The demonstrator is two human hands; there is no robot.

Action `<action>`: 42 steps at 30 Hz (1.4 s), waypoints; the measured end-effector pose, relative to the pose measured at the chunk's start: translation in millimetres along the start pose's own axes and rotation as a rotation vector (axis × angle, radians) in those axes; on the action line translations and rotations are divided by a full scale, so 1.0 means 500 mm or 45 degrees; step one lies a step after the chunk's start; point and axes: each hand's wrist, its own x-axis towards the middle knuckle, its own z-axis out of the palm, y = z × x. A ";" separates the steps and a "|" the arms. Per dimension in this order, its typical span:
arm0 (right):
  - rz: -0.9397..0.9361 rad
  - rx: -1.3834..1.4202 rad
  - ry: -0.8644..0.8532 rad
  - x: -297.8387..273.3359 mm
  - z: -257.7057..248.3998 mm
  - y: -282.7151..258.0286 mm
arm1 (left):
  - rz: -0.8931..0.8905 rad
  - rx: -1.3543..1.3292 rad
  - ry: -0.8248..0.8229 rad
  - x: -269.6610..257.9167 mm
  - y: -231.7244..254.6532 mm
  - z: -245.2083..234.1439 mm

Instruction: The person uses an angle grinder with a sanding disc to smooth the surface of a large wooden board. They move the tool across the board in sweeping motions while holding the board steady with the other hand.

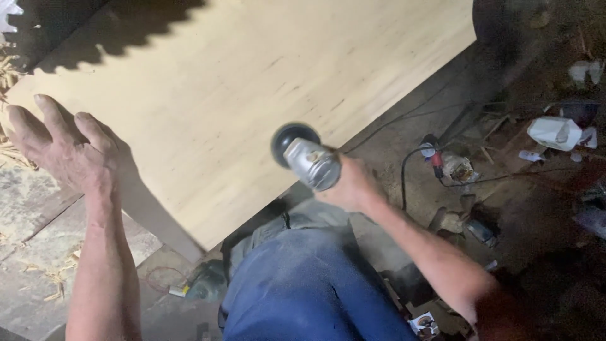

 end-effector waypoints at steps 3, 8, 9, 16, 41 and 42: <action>-0.099 -0.050 0.003 -0.007 0.041 0.015 | 0.021 0.024 -0.004 0.016 0.017 -0.018; -0.052 0.011 -0.034 0.023 0.058 0.077 | -0.109 0.050 -0.081 0.019 0.056 -0.036; -0.049 0.016 -0.034 0.023 0.036 0.087 | -0.105 0.049 -0.083 0.023 0.062 -0.040; 0.222 0.457 0.138 0.060 -0.136 0.152 | 0.019 0.114 -0.044 0.023 0.050 -0.025; -0.031 0.231 0.542 0.191 -0.345 0.136 | -0.177 0.066 0.005 0.044 0.030 0.007; -0.054 0.221 0.549 0.179 -0.311 0.095 | -0.190 0.074 0.026 0.031 0.008 0.022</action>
